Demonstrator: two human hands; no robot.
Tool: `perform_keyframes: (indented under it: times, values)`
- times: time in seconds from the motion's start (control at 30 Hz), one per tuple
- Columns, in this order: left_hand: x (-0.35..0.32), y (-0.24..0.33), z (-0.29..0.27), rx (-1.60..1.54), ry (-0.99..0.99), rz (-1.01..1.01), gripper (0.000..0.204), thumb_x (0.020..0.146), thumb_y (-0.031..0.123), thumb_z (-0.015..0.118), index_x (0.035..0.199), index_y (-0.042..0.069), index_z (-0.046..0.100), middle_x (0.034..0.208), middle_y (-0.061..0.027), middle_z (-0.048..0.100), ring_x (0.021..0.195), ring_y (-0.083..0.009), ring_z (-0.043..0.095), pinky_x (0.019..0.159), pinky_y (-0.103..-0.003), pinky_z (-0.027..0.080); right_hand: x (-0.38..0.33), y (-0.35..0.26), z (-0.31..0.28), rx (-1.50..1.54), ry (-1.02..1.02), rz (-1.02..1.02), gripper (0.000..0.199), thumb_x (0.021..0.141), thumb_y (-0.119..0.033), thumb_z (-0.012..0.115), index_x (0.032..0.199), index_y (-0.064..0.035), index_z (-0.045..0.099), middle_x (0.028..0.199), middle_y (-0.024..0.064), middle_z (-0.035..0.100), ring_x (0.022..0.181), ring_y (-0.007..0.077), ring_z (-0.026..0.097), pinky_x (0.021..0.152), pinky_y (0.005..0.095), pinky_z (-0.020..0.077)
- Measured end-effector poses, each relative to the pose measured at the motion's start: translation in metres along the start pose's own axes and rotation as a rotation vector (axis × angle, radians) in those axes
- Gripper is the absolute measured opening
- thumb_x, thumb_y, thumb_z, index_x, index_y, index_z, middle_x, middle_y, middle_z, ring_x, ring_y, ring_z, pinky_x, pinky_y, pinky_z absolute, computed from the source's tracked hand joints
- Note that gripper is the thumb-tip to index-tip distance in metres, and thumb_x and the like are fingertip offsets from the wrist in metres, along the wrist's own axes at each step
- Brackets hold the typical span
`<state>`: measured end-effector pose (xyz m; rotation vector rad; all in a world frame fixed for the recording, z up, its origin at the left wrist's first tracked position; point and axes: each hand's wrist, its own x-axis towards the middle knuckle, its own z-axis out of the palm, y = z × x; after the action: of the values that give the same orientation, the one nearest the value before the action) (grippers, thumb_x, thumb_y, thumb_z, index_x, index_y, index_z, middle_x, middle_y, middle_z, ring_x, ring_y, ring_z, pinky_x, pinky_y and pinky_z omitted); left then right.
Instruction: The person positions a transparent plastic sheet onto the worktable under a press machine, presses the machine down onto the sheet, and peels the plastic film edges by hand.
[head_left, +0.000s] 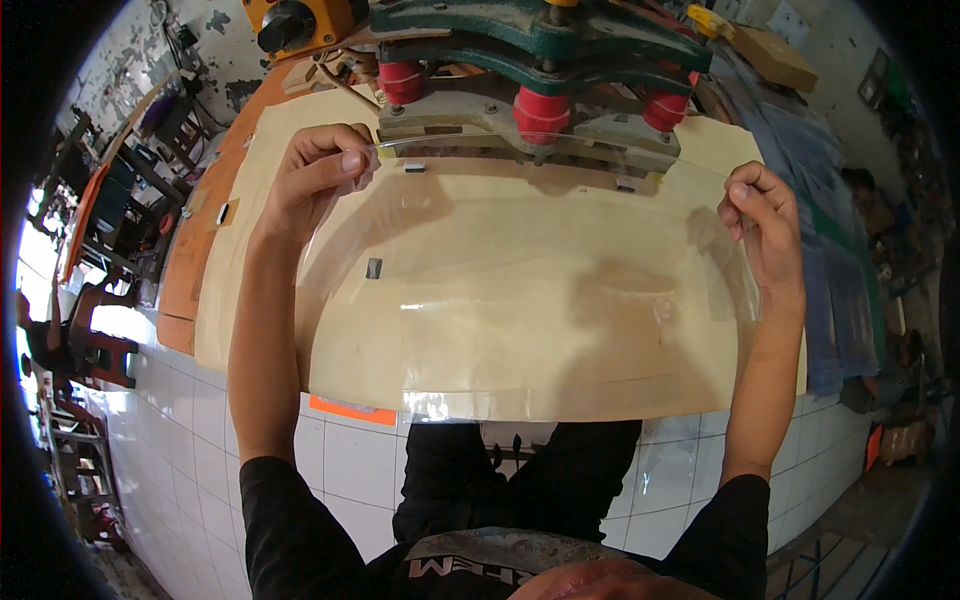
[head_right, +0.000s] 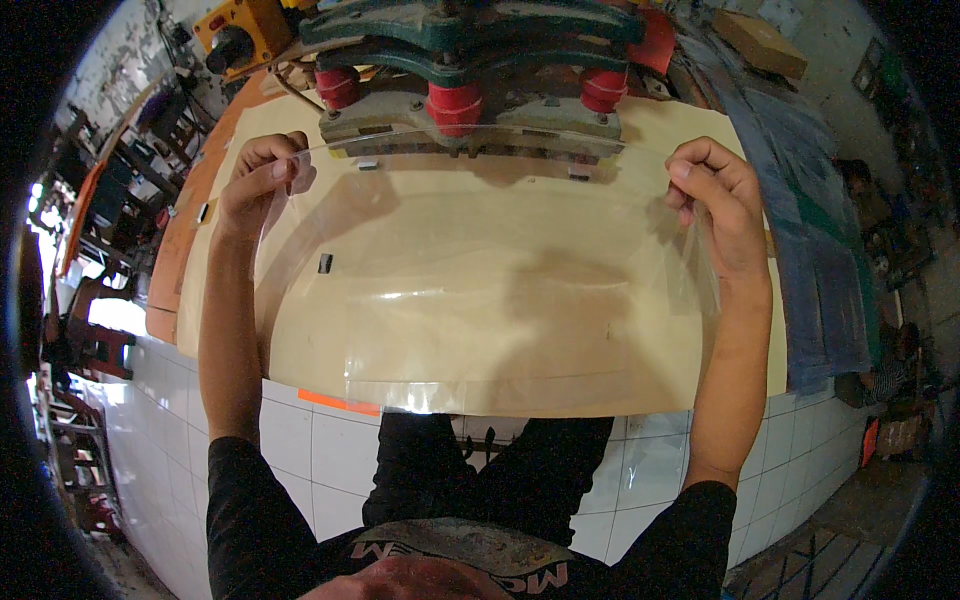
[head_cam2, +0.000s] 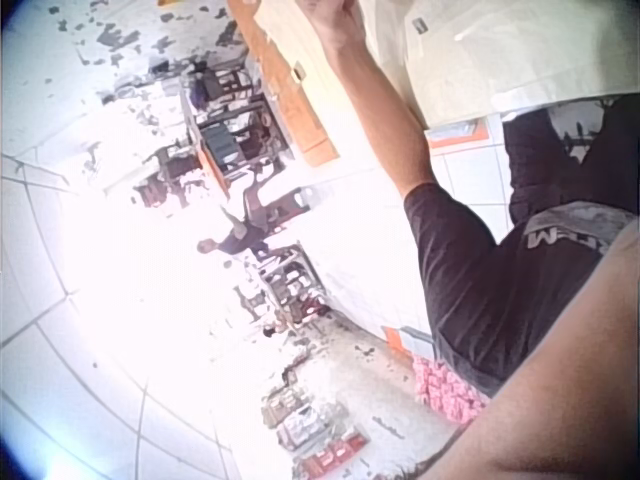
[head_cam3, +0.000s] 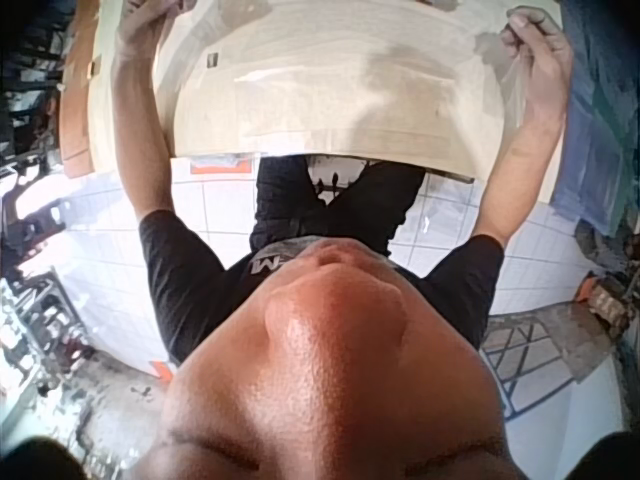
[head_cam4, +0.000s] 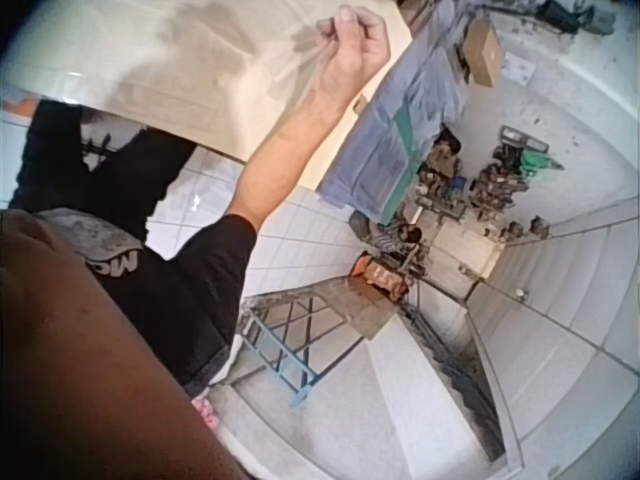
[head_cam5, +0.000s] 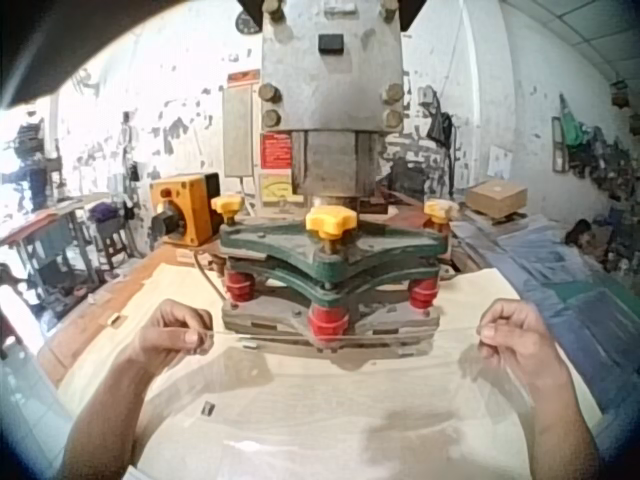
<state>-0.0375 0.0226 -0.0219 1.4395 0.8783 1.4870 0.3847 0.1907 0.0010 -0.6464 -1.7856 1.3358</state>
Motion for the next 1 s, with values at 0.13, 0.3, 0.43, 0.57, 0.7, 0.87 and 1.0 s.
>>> perform_keyframes:
  times: [0.13,0.3,0.43,0.57,0.7,0.87,1.0]
  values:
    - [0.0003,-0.0008,-0.0002,0.006,0.009,0.003,0.012,0.079,0.015,0.065,0.075,0.004,0.063,0.073,-0.0044,0.055,0.068,-0.012,0.048,0.063,-0.025,0.037,0.0002,0.0002,0.0007,-0.001,0.018,0.003,0.012,0.089,-0.015,0.059,0.085,-0.0048,0.056,0.07,-0.0014,0.052,0.061,0.0062,0.05,0.052,0.0199,0.0354]
    - [-0.0001,-0.0021,-0.0008,0.068,0.1,-0.024,0.012,0.081,0.014,0.064,0.078,0.002,0.063,0.076,-0.0032,0.056,0.069,-0.0083,0.047,0.058,-0.021,0.034,0.0011,0.001,-0.0022,-0.007,-0.004,0.003,0.013,0.086,-0.017,0.063,0.087,-0.0047,0.061,0.074,-0.0015,0.057,0.065,0.0053,0.053,0.053,0.0194,0.037]
    - [0.0005,-0.004,-0.0042,0.093,0.085,-0.014,0.014,0.081,0.015,0.065,0.079,0.001,0.064,0.076,-0.0034,0.057,0.069,-0.0068,0.047,0.056,-0.019,0.032,0.001,0.0023,-0.0027,-0.008,0.0,0.003,0.012,0.087,-0.016,0.062,0.087,-0.0042,0.061,0.074,-0.0017,0.057,0.064,0.0053,0.053,0.053,0.0193,0.0368]
    - [-0.0008,-0.0031,-0.0031,0.117,0.113,-0.023,0.014,0.081,0.015,0.066,0.081,0.001,0.065,0.076,-0.0037,0.059,0.067,-0.0066,0.047,0.055,-0.019,0.032,0.0006,0.0021,-0.0012,-0.005,0.002,0.002,0.012,0.087,-0.016,0.062,0.088,-0.0038,0.061,0.075,-0.0016,0.057,0.064,0.0053,0.053,0.053,0.0192,0.0368]
    - [0.0001,-0.0033,-0.0023,0.107,0.11,-0.017,0.014,0.081,0.015,0.066,0.08,0.001,0.066,0.076,-0.003,0.06,0.066,-0.0066,0.047,0.055,-0.019,0.033,0.0009,0.0021,-0.0022,0.007,0.001,0.007,0.011,0.087,-0.015,0.062,0.089,-0.0039,0.061,0.075,-0.0015,0.057,0.064,0.0053,0.053,0.053,0.0193,0.0366]
    - [0.001,-0.0024,-0.0021,0.106,0.102,-0.012,0.013,0.082,0.015,0.066,0.08,0.002,0.066,0.077,-0.0029,0.06,0.067,-0.0068,0.048,0.055,-0.02,0.033,0.0013,0.0013,-0.0013,0.016,0.005,-0.002,0.011,0.087,-0.015,0.063,0.089,-0.004,0.061,0.076,-0.0013,0.057,0.064,0.0054,0.053,0.053,0.0194,0.0364]
    - [0.0009,-0.0031,-0.0018,0.105,0.1,-0.005,0.013,0.081,0.014,0.066,0.079,0.002,0.066,0.077,-0.0034,0.06,0.067,-0.0068,0.048,0.055,-0.02,0.033,0.0007,0.0013,-0.0012,0.018,0.004,0.002,0.011,0.087,-0.015,0.063,0.089,-0.0042,0.061,0.076,-0.0014,0.057,0.064,0.0055,0.053,0.053,0.0195,0.0362]
